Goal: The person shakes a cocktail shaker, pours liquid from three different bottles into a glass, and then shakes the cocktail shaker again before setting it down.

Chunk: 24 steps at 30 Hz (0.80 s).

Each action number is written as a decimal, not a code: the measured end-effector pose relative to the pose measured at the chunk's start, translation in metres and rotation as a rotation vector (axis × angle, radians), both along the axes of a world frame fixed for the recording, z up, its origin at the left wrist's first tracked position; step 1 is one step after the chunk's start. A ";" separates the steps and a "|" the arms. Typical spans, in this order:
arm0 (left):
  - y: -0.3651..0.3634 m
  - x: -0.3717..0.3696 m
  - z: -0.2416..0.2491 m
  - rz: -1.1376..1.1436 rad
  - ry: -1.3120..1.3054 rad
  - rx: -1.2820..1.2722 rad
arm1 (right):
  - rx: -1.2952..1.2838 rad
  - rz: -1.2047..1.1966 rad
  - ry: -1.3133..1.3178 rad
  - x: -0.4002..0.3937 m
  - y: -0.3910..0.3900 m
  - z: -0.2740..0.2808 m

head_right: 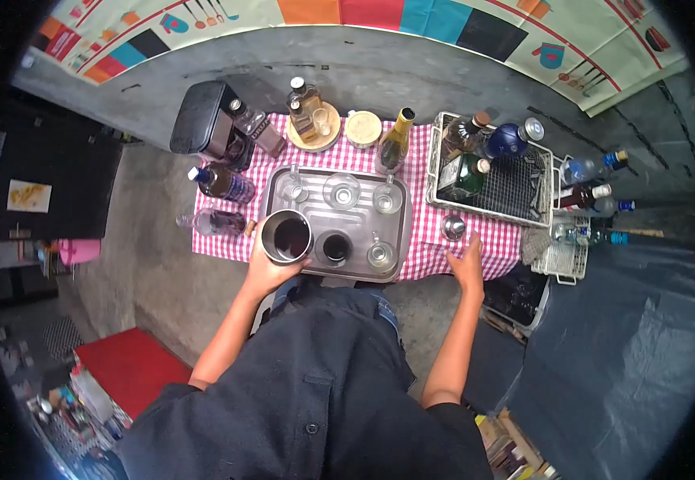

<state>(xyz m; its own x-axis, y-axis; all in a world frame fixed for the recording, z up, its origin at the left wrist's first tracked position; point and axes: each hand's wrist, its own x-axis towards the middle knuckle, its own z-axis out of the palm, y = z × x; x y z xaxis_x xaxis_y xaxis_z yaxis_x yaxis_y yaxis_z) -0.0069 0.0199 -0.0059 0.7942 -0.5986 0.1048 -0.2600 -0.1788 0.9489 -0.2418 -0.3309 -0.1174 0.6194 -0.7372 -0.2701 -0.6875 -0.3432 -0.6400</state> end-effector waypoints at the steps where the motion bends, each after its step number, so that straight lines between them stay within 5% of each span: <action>1: -0.006 -0.008 -0.002 0.018 -0.002 0.006 | -0.047 0.027 0.011 -0.003 -0.015 -0.015; 12: -0.046 -0.057 -0.003 0.116 0.094 -0.047 | -0.116 0.082 0.111 0.032 -0.046 -0.045; 16: -0.057 -0.060 0.001 0.125 0.039 -0.051 | -0.352 0.156 0.279 0.031 -0.034 -0.055; 24: -0.068 -0.062 -0.006 0.067 0.017 -0.044 | -0.350 0.257 0.169 0.027 -0.041 -0.042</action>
